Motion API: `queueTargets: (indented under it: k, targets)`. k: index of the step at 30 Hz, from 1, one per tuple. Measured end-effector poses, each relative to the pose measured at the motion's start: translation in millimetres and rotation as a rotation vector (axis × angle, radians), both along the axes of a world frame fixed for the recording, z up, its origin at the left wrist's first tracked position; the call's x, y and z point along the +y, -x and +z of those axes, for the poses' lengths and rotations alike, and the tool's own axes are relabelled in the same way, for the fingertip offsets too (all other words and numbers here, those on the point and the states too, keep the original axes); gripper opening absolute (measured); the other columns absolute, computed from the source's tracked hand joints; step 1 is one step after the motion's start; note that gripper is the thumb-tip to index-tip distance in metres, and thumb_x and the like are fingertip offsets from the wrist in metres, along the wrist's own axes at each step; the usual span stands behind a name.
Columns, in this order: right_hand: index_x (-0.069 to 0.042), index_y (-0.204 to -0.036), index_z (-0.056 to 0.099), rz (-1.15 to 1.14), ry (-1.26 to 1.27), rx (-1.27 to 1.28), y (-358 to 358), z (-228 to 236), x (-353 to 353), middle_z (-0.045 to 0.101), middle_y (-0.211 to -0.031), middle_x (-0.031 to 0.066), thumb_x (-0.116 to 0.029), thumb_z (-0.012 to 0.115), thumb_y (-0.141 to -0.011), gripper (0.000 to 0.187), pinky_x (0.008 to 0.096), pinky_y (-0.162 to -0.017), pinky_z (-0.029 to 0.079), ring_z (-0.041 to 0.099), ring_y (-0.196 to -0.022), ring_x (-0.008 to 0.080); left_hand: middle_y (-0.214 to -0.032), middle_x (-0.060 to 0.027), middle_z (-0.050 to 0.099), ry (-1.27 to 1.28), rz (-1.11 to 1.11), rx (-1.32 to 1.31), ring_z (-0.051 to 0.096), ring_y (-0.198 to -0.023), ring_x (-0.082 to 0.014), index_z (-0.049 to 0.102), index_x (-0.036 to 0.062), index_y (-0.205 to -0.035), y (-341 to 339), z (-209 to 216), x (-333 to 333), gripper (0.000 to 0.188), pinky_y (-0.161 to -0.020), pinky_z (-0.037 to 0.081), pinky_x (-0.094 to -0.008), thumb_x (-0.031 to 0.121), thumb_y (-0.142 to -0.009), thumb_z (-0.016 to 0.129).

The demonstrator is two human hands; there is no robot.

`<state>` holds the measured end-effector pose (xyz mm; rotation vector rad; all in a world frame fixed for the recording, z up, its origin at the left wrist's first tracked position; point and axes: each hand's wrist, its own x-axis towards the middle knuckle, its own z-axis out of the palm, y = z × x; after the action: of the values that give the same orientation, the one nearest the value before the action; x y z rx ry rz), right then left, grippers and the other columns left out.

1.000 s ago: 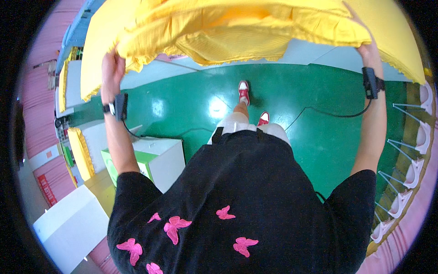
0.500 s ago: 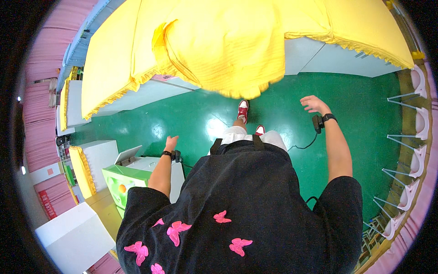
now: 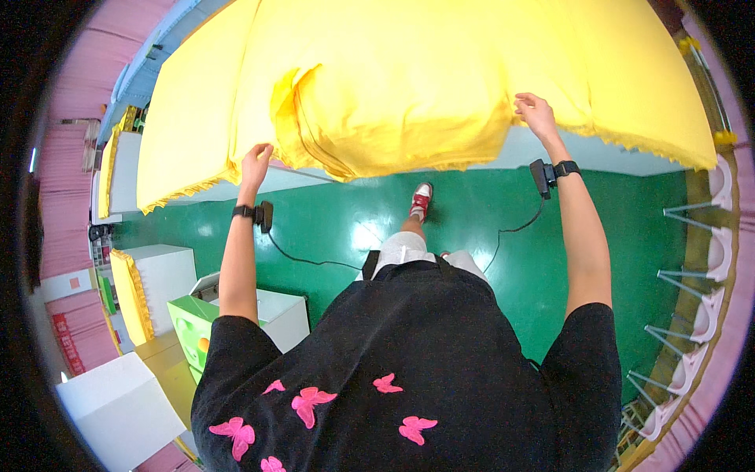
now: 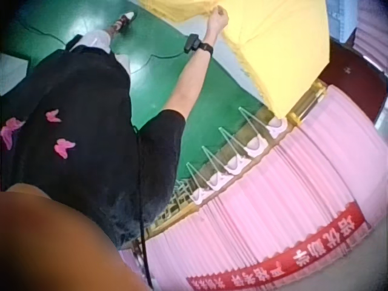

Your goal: The recorder picks up and folds yellow bedsheets in a large room with multiple beds and tables.

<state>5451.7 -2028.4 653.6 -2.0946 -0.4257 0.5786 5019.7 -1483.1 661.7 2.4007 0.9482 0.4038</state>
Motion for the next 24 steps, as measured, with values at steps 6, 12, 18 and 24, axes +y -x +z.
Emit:
queueTargets:
  k: [6, 12, 18, 24]
  targets:
    - [-0.001, -0.132, 0.054, -0.357, 0.139, -0.295, -40, -19, 25, 0.06, -0.129, 0.0158, -0.039, 0.069, -0.086, 0.062, 0.0372, -0.098, 0.047, 0.057, -0.118, 0.0263, -0.126, -0.0266, 0.059, 0.006, 0.146, -0.112, 0.06, -0.115, -0.0347, 0.051, -0.0083, -0.129, -101, -9, 2, 0.083, -0.095, 0.049, -0.039, 0.051, -0.076, 0.076]
    - [0.005, -0.133, 0.051, -0.374, 0.308, -0.174, -34, -12, 36, 0.058, -0.128, 0.0237, -0.056, 0.075, -0.075, 0.087, 0.0375, -0.1, 0.045, 0.057, -0.12, 0.0306, -0.137, -0.0301, 0.046, -0.208, -0.028, 0.244, 0.06, -0.111, -0.039, 0.036, -0.0129, -0.136, -126, -3, -48, 0.107, -0.09, 0.051, -0.0428, 0.055, -0.066, 0.081]
    - [0.01, -0.12, 0.06, -0.27, 0.364, -0.042, -20, 13, 44, 0.067, -0.111, 0.0239, -0.058, 0.076, -0.072, 0.085, 0.0365, -0.09, 0.051, 0.066, -0.103, 0.0321, -0.108, -0.0239, 0.065, 0.242, 0.18, 0.325, 0.065, -0.098, -0.0378, 0.058, -0.0042, -0.117, -117, -27, -10, 0.055, -0.081, 0.054, -0.0415, 0.039, -0.084, 0.067]
    - [0.012, -0.114, 0.062, -0.317, 0.455, -0.034, -12, 21, 26, 0.069, -0.107, 0.018, -0.053, 0.074, -0.077, 0.076, 0.0347, -0.082, 0.052, 0.067, -0.096, 0.0232, -0.116, -0.0125, 0.067, 1.312, 0.351, -0.337, 0.066, -0.101, -0.0263, 0.06, 0.0006, -0.12, -96, -8, 6, 0.04, -0.088, 0.053, -0.0409, 0.032, -0.099, 0.047]
